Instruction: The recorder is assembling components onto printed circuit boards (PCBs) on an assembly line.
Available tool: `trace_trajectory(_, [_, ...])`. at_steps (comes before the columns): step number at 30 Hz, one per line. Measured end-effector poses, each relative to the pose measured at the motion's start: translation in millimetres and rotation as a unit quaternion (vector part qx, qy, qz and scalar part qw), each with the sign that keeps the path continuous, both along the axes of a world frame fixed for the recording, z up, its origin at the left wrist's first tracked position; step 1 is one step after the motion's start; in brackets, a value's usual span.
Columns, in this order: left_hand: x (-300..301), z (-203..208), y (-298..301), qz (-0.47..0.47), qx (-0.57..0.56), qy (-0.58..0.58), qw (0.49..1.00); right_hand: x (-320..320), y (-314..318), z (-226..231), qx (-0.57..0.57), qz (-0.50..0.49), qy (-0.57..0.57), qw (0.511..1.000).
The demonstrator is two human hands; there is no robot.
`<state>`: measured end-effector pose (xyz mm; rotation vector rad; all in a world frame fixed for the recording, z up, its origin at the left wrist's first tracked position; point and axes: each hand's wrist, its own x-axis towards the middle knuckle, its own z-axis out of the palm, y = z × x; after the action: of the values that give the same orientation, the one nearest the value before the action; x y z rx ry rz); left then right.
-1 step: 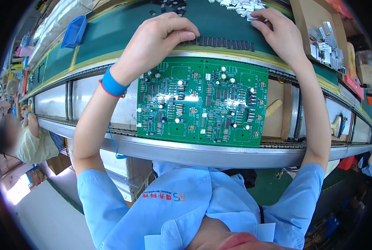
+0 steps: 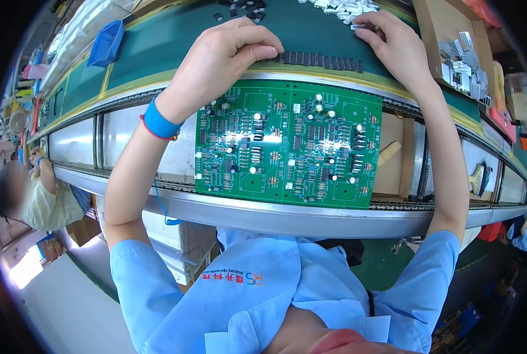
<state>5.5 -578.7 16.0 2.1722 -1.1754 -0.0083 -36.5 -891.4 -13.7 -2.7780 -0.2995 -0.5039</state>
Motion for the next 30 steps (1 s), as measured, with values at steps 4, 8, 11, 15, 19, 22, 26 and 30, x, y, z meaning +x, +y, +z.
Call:
trace_trajectory(4, [-12.0,1.4,7.0,0.005,-0.033,0.026,0.999,-4.5,21.6,17.6,0.0,-0.007,0.016,1.0])
trace_trajectory(8, [-13.7,-3.6,8.8,-0.007,-0.028,0.024,0.999,-24.6,36.0,38.8,0.016,-0.033,0.044,0.998])
trace_trajectory(11, [-19.1,-0.4,11.5,0.009,-0.046,0.054,0.997,-44.5,11.6,22.2,0.093,0.005,0.07,0.993])
trace_trajectory(15, [-37.1,6.8,10.8,-0.012,-0.022,0.07,0.997,-113.4,24.3,34.3,0.35,-0.022,0.253,0.902])
trace_trajectory(19, [-54.2,11.2,3.8,-0.036,-0.011,0.089,0.995,-143.1,34.0,29.0,0.458,-0.095,0.334,0.819])
trace_trajectory(22, [-63.8,14.1,3.8,-0.026,0.027,0.088,0.995,-146.2,38.7,22.7,0.456,-0.119,0.32,0.822])
trace_trajectory(26, [-71.0,14.4,8.2,-0.026,0.065,0.025,0.997,-147.7,43.1,18.2,0.426,-0.132,0.294,0.845])
trace_trajectory(30, [-77.5,15.2,7.8,-0.02,0.079,0.013,0.997,-142.9,41.7,23.0,0.398,-0.128,0.306,0.855])
